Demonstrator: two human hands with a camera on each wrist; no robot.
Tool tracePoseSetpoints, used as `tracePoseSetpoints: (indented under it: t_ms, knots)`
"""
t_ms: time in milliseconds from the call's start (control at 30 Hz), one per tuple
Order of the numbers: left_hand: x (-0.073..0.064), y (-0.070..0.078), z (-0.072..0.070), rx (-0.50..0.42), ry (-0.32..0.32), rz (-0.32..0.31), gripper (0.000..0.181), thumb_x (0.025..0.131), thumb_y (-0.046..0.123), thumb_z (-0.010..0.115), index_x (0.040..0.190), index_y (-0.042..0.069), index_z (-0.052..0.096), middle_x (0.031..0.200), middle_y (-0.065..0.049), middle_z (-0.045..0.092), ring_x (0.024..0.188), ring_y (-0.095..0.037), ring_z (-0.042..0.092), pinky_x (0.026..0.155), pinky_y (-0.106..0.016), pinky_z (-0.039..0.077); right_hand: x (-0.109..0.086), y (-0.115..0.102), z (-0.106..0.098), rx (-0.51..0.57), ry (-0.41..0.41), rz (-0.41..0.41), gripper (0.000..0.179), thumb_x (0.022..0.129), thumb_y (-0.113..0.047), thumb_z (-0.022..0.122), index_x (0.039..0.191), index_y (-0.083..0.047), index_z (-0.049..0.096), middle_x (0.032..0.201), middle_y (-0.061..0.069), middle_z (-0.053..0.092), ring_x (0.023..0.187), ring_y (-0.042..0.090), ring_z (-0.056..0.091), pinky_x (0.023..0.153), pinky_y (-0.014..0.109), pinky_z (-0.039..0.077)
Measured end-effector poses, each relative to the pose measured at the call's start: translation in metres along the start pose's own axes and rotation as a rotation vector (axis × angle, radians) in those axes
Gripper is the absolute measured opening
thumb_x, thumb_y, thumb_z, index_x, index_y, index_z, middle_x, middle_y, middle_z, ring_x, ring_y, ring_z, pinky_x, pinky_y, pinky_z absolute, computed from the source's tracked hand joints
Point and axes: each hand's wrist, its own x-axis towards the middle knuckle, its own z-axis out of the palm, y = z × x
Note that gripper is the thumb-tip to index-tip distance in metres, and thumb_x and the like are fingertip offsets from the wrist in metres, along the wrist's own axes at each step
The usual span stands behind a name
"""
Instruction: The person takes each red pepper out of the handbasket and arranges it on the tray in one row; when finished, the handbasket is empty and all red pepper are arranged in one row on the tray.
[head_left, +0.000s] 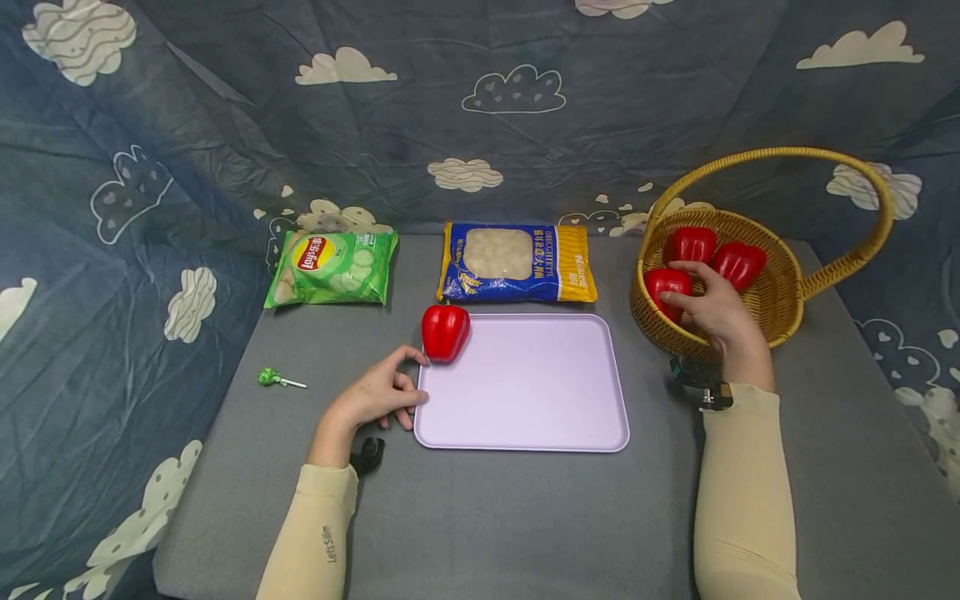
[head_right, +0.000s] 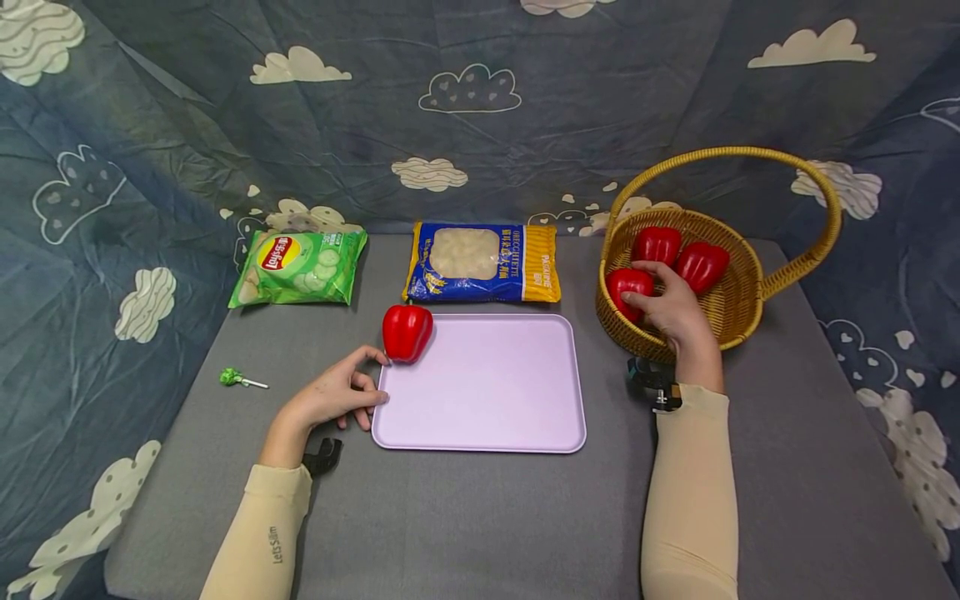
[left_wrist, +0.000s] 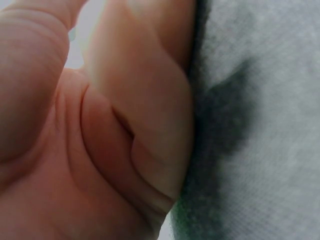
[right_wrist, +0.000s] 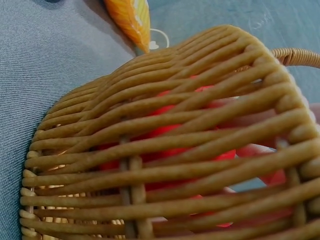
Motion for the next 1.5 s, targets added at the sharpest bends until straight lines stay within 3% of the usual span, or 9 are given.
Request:
tracePoseSetpoints:
  t_ms: [133, 333, 433, 533, 633, 933, 1233, 1333, 1500]
  knots:
    - [0.000, -0.001, 0.000, -0.001, 0.001, -0.007, 0.052, 0.096, 0.022, 0.078, 0.138, 0.021, 0.047, 0.080, -0.007, 0.073, 0.058, -0.019, 0.073, 0.047, -0.028, 0.045, 0.000, 0.000, 0.000, 0.012, 0.016, 0.006, 0.080, 0.101, -0.036, 0.072, 0.167, -0.021, 0.029, 0.171, 0.029, 0.023, 0.145, 0.050, 0.034, 0.101, 0.043, 0.054]
    - [0.000, 0.000, 0.000, -0.007, 0.002, -0.011, 0.052, 0.095, 0.023, 0.078, 0.138, 0.021, 0.047, 0.080, -0.007, 0.073, 0.058, -0.020, 0.073, 0.047, -0.028, 0.045, -0.004, -0.004, -0.002, 0.040, 0.062, 0.004, 0.079, 0.102, -0.037, 0.070, 0.168, -0.023, 0.028, 0.173, 0.026, 0.022, 0.148, 0.049, 0.034, 0.116, 0.058, 0.047]
    - [0.000, 0.001, -0.001, -0.009, -0.001, -0.013, 0.052, 0.095, 0.022, 0.078, 0.138, 0.021, 0.047, 0.080, -0.008, 0.073, 0.058, -0.020, 0.073, 0.047, -0.028, 0.045, -0.009, -0.007, -0.008, 0.049, 0.086, -0.013, 0.080, 0.102, -0.039, 0.069, 0.168, -0.024, 0.027, 0.174, 0.025, 0.020, 0.147, 0.048, 0.035, 0.112, 0.048, 0.053]
    - [0.000, 0.001, -0.001, -0.008, -0.003, -0.012, 0.052, 0.096, 0.022, 0.078, 0.138, 0.021, 0.047, 0.080, -0.008, 0.073, 0.058, -0.020, 0.073, 0.047, -0.028, 0.046, -0.015, -0.011, -0.014, 0.056, 0.121, -0.039, 0.078, 0.102, -0.041, 0.068, 0.168, -0.027, 0.029, 0.172, 0.024, 0.022, 0.146, 0.047, 0.038, 0.095, 0.025, 0.058]
    - [-0.001, 0.001, -0.001, -0.007, -0.005, -0.008, 0.052, 0.096, 0.022, 0.078, 0.138, 0.021, 0.047, 0.080, -0.008, 0.073, 0.058, -0.020, 0.073, 0.047, -0.028, 0.046, -0.023, -0.017, -0.020, 0.056, 0.157, -0.069, 0.073, 0.103, -0.042, 0.067, 0.167, -0.032, 0.033, 0.170, 0.022, 0.025, 0.142, 0.043, 0.040, 0.078, 0.011, 0.055]
    - [0.000, 0.000, -0.001, -0.003, -0.003, -0.011, 0.053, 0.096, 0.023, 0.078, 0.138, 0.021, 0.047, 0.081, -0.008, 0.073, 0.059, -0.020, 0.073, 0.048, -0.028, 0.047, -0.059, -0.052, -0.021, 0.075, 0.179, -0.185, 0.066, 0.101, -0.042, 0.070, 0.161, -0.038, 0.043, 0.160, 0.011, 0.038, 0.126, 0.021, 0.045, 0.076, 0.010, 0.055]
    - [0.001, 0.000, 0.000, -0.009, -0.002, -0.007, 0.052, 0.096, 0.023, 0.078, 0.138, 0.021, 0.047, 0.081, -0.008, 0.073, 0.059, -0.020, 0.074, 0.048, -0.028, 0.047, -0.075, -0.085, 0.014, 0.055, 0.091, -0.301, 0.070, 0.100, -0.032, 0.074, 0.162, -0.027, 0.042, 0.165, 0.016, 0.040, 0.141, 0.041, 0.046, 0.075, 0.009, 0.053]
    - [0.000, 0.001, 0.000, -0.009, -0.002, -0.003, 0.052, 0.096, 0.022, 0.077, 0.138, 0.021, 0.047, 0.081, -0.007, 0.073, 0.059, -0.020, 0.074, 0.048, -0.028, 0.047, -0.076, -0.094, 0.032, 0.044, 0.060, -0.331, 0.067, 0.099, -0.027, 0.075, 0.160, -0.025, 0.046, 0.165, 0.014, 0.040, 0.142, 0.041, 0.046, 0.081, 0.016, 0.057]
    - [-0.001, 0.001, -0.001, -0.006, -0.002, 0.009, 0.052, 0.096, 0.021, 0.077, 0.138, 0.020, 0.047, 0.080, -0.007, 0.073, 0.058, -0.019, 0.073, 0.047, -0.028, 0.047, -0.076, -0.107, 0.063, -0.006, 0.000, -0.359, 0.062, 0.099, -0.026, 0.075, 0.156, -0.024, 0.051, 0.164, 0.014, 0.041, 0.144, 0.042, 0.045, 0.100, 0.056, 0.059]
